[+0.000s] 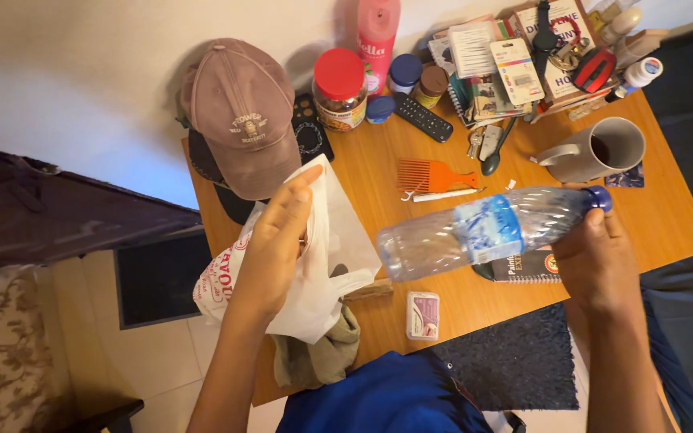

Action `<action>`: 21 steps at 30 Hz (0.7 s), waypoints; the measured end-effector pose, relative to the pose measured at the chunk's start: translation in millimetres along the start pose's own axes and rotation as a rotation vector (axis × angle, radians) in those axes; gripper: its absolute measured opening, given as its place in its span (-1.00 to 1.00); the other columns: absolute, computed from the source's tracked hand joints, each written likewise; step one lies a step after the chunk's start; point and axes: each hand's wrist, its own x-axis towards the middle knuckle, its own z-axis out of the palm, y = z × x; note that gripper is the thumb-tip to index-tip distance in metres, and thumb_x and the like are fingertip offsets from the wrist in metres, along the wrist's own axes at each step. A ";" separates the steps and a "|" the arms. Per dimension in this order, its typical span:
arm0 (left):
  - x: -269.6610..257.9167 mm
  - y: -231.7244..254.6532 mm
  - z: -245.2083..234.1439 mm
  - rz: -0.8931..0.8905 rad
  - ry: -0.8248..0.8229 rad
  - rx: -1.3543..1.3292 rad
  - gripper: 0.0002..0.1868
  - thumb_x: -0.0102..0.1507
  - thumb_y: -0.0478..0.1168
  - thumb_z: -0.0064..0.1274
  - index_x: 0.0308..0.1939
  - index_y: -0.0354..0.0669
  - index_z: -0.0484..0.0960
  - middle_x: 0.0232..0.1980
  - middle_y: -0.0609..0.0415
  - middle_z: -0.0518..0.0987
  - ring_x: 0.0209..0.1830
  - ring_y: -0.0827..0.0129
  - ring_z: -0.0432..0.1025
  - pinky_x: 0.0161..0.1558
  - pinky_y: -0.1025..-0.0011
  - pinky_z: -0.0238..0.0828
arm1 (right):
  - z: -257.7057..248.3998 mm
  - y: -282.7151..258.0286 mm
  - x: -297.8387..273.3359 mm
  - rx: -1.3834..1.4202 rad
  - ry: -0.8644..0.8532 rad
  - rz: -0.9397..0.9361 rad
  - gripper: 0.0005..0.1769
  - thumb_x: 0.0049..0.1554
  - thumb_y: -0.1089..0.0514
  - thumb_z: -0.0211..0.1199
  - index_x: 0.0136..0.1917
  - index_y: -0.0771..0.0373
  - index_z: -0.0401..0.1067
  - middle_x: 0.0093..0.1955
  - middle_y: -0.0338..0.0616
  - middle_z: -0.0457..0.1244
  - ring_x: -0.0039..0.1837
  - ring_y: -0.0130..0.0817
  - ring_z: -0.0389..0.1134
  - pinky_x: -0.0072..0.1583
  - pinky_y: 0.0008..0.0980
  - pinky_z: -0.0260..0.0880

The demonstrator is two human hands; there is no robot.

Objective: The person wipes a desk with a cloth, places a water bottle and other small items into a plastic bag, and then rearranges various objects including books, a comb, and a remote on the desk surface.

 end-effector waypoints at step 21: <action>-30.8 26.8 -16.2 0.015 -0.188 -0.013 -0.42 0.43 0.08 -0.26 0.36 -0.23 0.48 -0.47 0.17 0.45 -0.73 0.59 0.22 -0.66 0.56 0.21 | 220.4 -4.3 -11.0 -0.913 -0.714 0.082 -0.40 0.13 -0.13 0.23 0.40 0.04 0.31 -0.09 -0.11 0.45 -0.10 -0.17 0.51 -0.03 -0.27 0.44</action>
